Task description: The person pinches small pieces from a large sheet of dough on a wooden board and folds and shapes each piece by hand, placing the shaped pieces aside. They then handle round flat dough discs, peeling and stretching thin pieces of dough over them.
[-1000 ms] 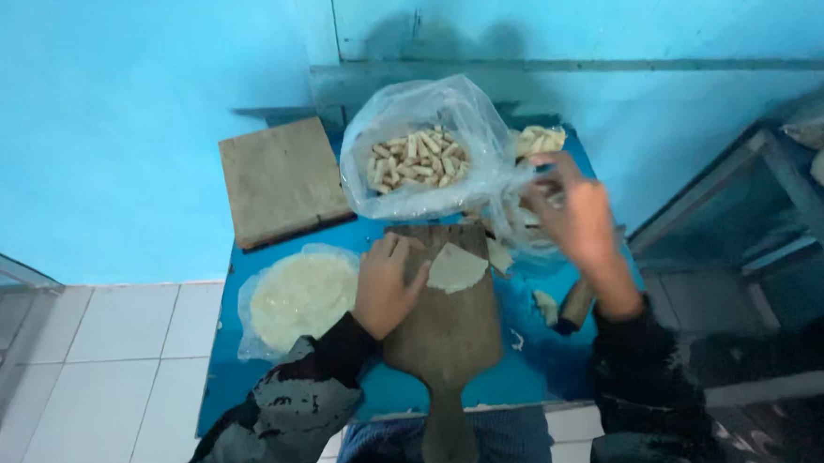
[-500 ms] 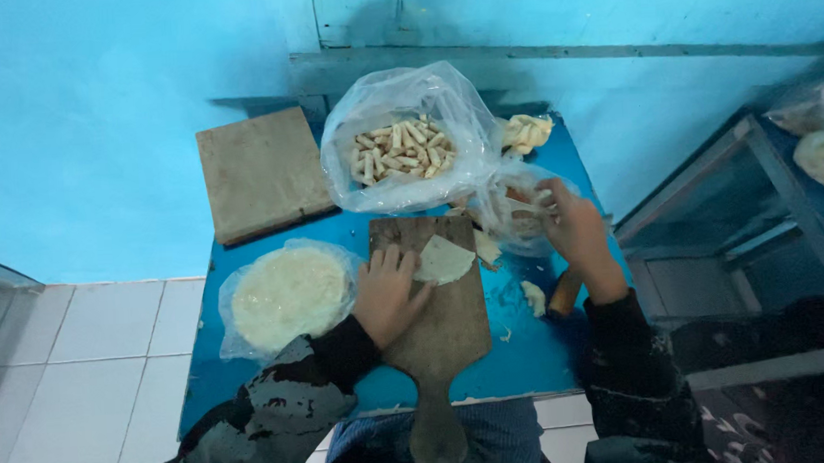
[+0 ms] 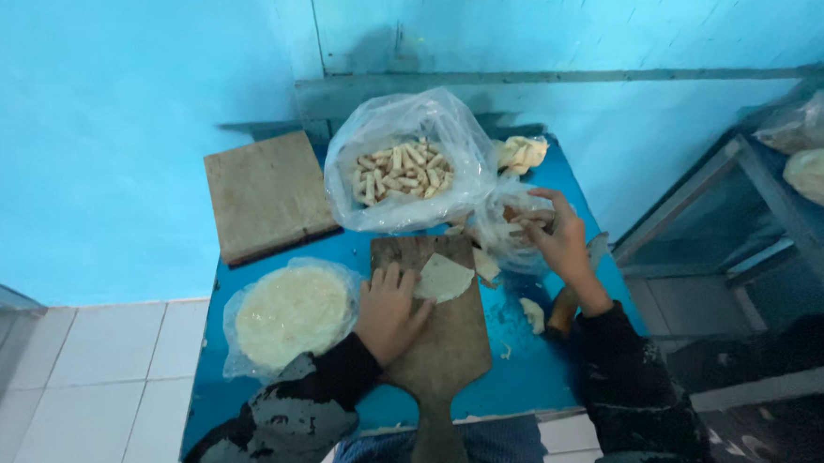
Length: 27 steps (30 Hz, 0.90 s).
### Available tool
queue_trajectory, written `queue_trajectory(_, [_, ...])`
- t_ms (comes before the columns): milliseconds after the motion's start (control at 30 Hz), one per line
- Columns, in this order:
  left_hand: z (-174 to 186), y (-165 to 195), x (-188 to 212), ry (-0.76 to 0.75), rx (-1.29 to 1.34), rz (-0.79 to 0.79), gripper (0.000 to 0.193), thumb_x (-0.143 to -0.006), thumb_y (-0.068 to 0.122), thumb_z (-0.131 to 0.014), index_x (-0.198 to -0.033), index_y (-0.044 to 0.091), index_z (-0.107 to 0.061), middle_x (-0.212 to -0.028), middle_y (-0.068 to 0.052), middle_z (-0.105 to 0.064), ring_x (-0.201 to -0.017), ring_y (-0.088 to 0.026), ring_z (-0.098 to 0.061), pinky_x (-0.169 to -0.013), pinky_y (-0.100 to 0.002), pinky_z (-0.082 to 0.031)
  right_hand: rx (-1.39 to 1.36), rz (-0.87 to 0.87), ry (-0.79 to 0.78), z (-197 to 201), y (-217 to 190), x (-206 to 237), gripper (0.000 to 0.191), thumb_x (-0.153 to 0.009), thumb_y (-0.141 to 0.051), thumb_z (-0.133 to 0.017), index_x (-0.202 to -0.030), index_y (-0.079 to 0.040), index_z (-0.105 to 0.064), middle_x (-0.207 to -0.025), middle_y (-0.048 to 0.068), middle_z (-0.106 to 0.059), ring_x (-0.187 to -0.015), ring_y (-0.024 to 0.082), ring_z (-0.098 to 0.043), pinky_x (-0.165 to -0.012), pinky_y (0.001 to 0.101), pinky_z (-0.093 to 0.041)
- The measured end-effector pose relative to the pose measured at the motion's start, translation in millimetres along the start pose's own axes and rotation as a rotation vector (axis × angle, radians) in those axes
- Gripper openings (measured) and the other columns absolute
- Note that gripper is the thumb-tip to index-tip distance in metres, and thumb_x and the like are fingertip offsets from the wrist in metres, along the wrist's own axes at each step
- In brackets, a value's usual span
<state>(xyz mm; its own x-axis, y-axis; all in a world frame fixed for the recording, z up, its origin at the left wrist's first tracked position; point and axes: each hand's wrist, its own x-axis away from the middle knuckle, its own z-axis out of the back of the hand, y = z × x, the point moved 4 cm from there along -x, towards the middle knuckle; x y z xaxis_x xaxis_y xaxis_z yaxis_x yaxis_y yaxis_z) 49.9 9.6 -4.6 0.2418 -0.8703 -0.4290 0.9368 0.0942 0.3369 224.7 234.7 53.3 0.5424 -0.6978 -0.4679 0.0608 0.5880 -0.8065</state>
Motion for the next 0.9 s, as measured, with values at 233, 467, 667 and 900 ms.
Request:
queue_trajectory(233, [-7,-6,-1,0.013,0.038,0.002,0.046,-0.084,0.032,-0.074,-0.115,0.0,-0.059,-0.114,-0.02,-0.054,-0.106,-0.039,-0.052,-0.086,-0.051,-0.042,0.048,-0.046,-0.004,-8,-3,0,0.045,-0.092,0.007,-0.067,-0.133,-0.003,-0.052,-0.097,0.015,-0.079,-0.074,0.017,-0.072,-0.061,0.0288,-0.057])
queue_trajectory(467, [-10,-10,0,0.014,0.107,0.02,0.041,-0.081,0.025,-0.077,-0.11,0.001,-0.061,-0.11,-0.02,-0.056,-0.103,-0.041,-0.053,-0.083,-0.052,-0.043,-0.095,-0.063,0.066,4,-2,-9,0.046,-0.092,0.008,-0.066,-0.133,-0.001,-0.048,-0.097,0.017,-0.076,-0.073,0.012,-0.069,-0.061,0.0253,-0.055])
queue_trajectory(667, [-11,-15,0,0.064,0.154,-0.009,0.023,-0.083,0.015,-0.072,-0.099,0.004,-0.059,-0.104,-0.019,-0.056,-0.101,-0.04,-0.055,-0.081,-0.051,-0.044,-0.03,-0.038,0.158,29,0,-7,0.043,-0.094,0.01,-0.059,-0.135,0.003,-0.046,-0.099,0.017,-0.078,-0.069,0.011,-0.065,-0.061,0.0256,-0.053])
queue_trajectory(900, [-7,-10,-5,0.071,0.27,-0.053,0.016,-0.09,0.015,-0.068,-0.098,0.007,-0.057,-0.095,-0.013,-0.061,-0.097,-0.036,-0.059,-0.078,-0.05,-0.042,-0.124,-0.014,0.254,59,3,-6,0.044,-0.096,0.009,-0.065,-0.134,0.004,-0.044,-0.097,0.021,-0.075,-0.071,0.013,-0.063,-0.063,0.0271,-0.05])
